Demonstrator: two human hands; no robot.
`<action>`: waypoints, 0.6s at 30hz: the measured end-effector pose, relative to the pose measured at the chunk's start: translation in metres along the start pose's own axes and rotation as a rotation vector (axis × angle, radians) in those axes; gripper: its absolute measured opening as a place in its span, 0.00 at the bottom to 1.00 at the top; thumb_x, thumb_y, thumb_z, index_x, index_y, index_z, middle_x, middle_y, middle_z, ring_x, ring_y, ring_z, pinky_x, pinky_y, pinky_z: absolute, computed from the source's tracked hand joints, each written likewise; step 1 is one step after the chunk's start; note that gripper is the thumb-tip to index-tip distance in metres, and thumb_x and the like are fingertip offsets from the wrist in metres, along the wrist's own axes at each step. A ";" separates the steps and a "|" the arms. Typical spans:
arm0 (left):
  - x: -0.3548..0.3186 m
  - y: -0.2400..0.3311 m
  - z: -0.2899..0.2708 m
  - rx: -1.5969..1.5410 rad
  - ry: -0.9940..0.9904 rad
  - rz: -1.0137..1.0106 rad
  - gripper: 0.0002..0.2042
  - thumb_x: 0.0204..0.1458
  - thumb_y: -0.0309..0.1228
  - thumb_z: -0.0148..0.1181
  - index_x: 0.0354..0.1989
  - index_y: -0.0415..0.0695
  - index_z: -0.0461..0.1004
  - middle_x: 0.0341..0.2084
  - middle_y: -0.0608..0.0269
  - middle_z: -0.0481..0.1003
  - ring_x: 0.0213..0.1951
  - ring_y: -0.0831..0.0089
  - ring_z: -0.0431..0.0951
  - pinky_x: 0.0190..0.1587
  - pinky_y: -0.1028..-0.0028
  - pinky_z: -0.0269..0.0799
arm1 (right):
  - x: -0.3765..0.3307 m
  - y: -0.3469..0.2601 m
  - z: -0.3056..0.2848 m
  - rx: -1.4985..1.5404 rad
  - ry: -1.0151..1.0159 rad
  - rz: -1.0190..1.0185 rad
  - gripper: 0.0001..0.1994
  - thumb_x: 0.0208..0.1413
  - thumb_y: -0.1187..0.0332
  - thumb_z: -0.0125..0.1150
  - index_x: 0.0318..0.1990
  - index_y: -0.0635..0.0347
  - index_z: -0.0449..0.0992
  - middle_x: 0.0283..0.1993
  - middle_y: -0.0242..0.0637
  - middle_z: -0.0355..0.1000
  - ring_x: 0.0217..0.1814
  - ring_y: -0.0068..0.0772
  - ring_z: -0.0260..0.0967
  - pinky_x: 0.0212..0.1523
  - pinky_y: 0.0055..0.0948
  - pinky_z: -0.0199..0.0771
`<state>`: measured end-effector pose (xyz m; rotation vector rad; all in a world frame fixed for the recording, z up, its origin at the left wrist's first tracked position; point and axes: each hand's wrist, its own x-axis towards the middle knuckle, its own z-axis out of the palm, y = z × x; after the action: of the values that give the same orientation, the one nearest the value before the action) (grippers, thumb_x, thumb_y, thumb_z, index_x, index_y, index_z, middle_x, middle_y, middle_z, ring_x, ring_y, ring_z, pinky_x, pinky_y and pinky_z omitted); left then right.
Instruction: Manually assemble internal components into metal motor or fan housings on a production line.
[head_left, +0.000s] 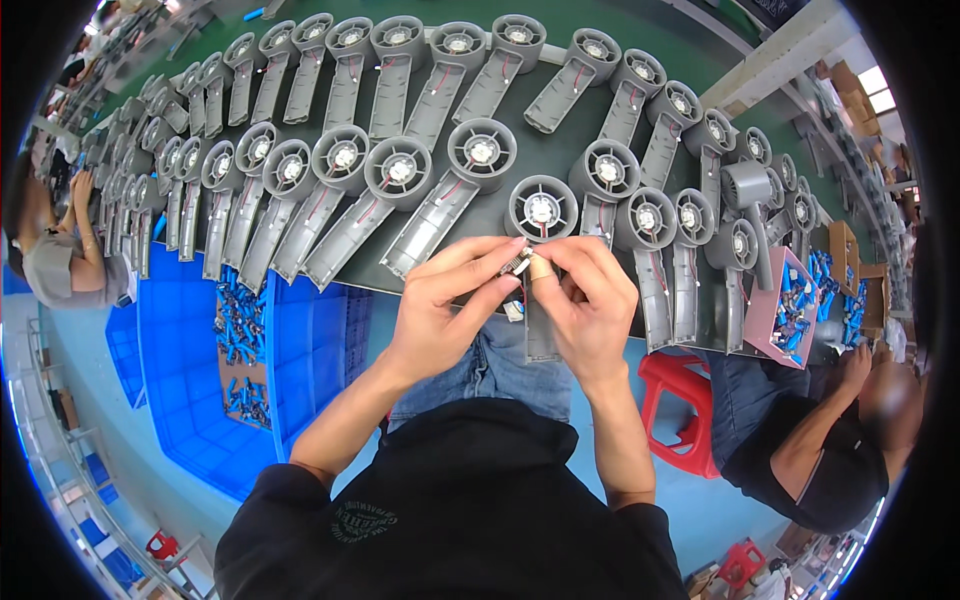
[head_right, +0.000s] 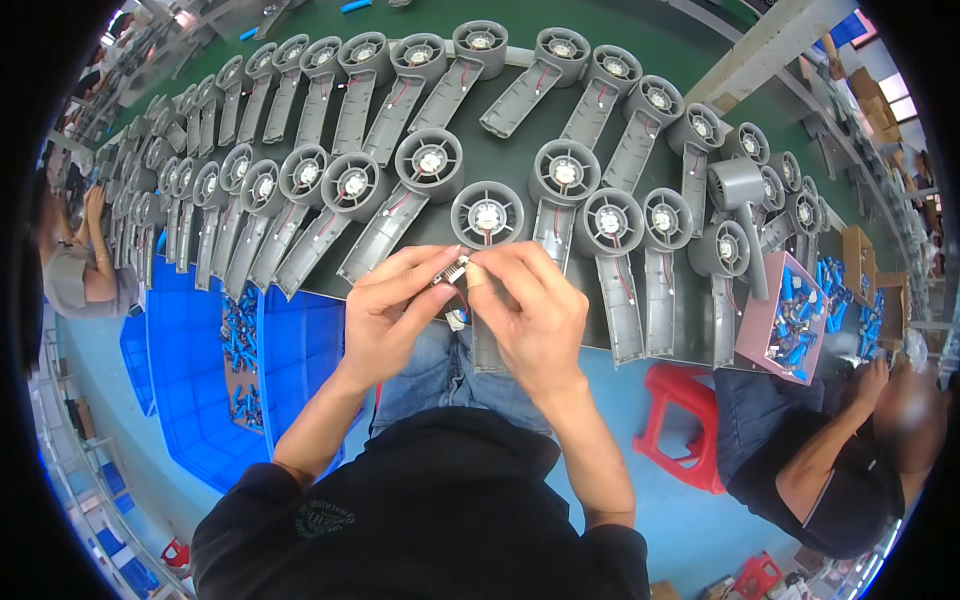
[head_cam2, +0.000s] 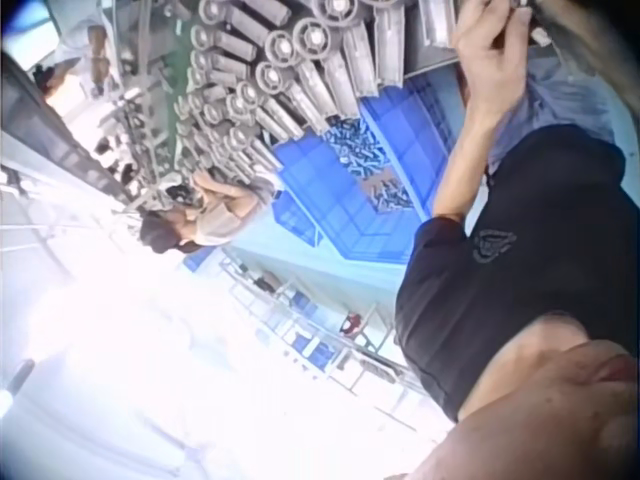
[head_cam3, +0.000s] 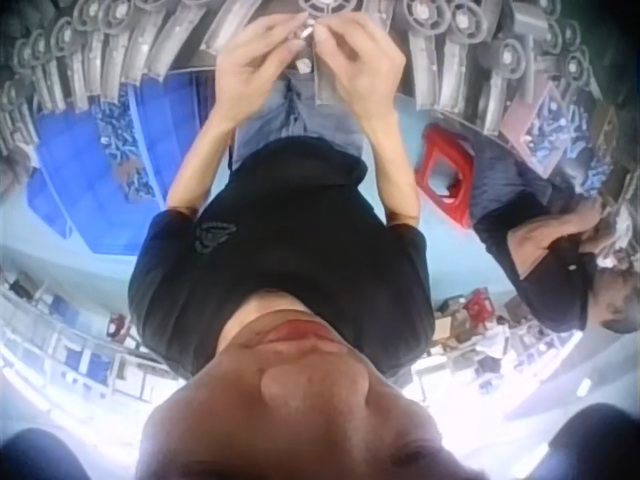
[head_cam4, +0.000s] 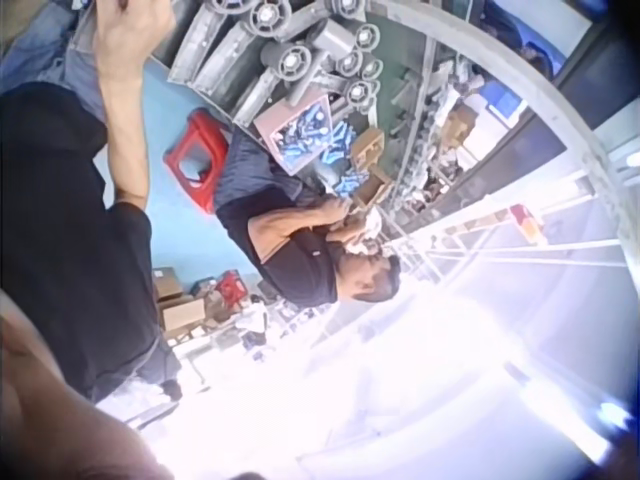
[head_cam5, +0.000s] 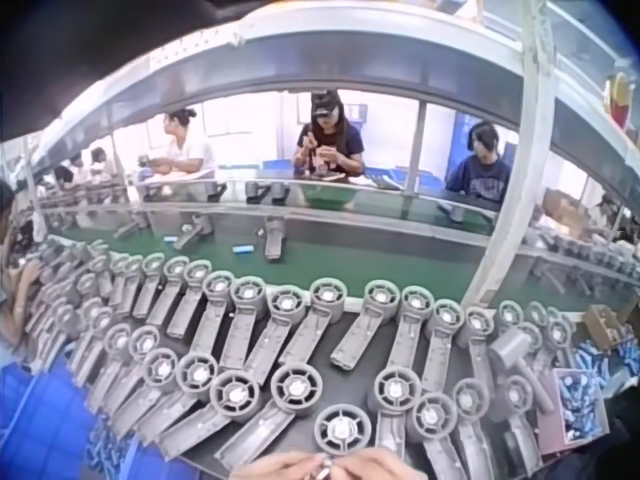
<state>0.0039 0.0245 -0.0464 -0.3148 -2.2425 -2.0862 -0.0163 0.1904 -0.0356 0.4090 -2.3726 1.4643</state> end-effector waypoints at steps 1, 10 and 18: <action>0.001 -0.002 -0.002 -0.027 -0.026 0.067 0.18 0.57 0.15 0.56 0.57 0.35 0.75 0.49 0.53 0.75 0.45 0.73 0.77 0.46 0.78 0.73 | 0.000 0.000 -0.001 -0.004 0.001 0.020 0.06 0.50 0.75 0.70 0.35 0.62 0.81 0.35 0.32 0.76 0.19 0.19 0.68 0.20 0.21 0.67; 0.000 -0.009 -0.003 -0.346 -0.036 0.026 0.18 0.59 0.16 0.55 0.59 0.33 0.72 0.55 0.52 0.71 0.52 0.70 0.74 0.54 0.75 0.71 | 0.002 -0.002 -0.005 0.045 -0.054 0.032 0.04 0.54 0.79 0.66 0.37 0.67 0.80 0.36 0.32 0.74 0.23 0.11 0.65 0.20 0.14 0.60; 0.002 -0.013 -0.009 -0.133 -0.107 0.122 0.18 0.58 0.16 0.55 0.58 0.35 0.73 0.54 0.51 0.72 0.50 0.68 0.76 0.51 0.75 0.73 | 0.008 -0.001 -0.011 -0.020 -0.130 -0.039 0.04 0.53 0.79 0.67 0.37 0.66 0.81 0.36 0.33 0.75 0.24 0.14 0.68 0.21 0.16 0.63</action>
<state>-0.0013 0.0154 -0.0578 -0.5692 -2.0831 -2.2074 -0.0221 0.1993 -0.0270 0.5579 -2.4630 1.4354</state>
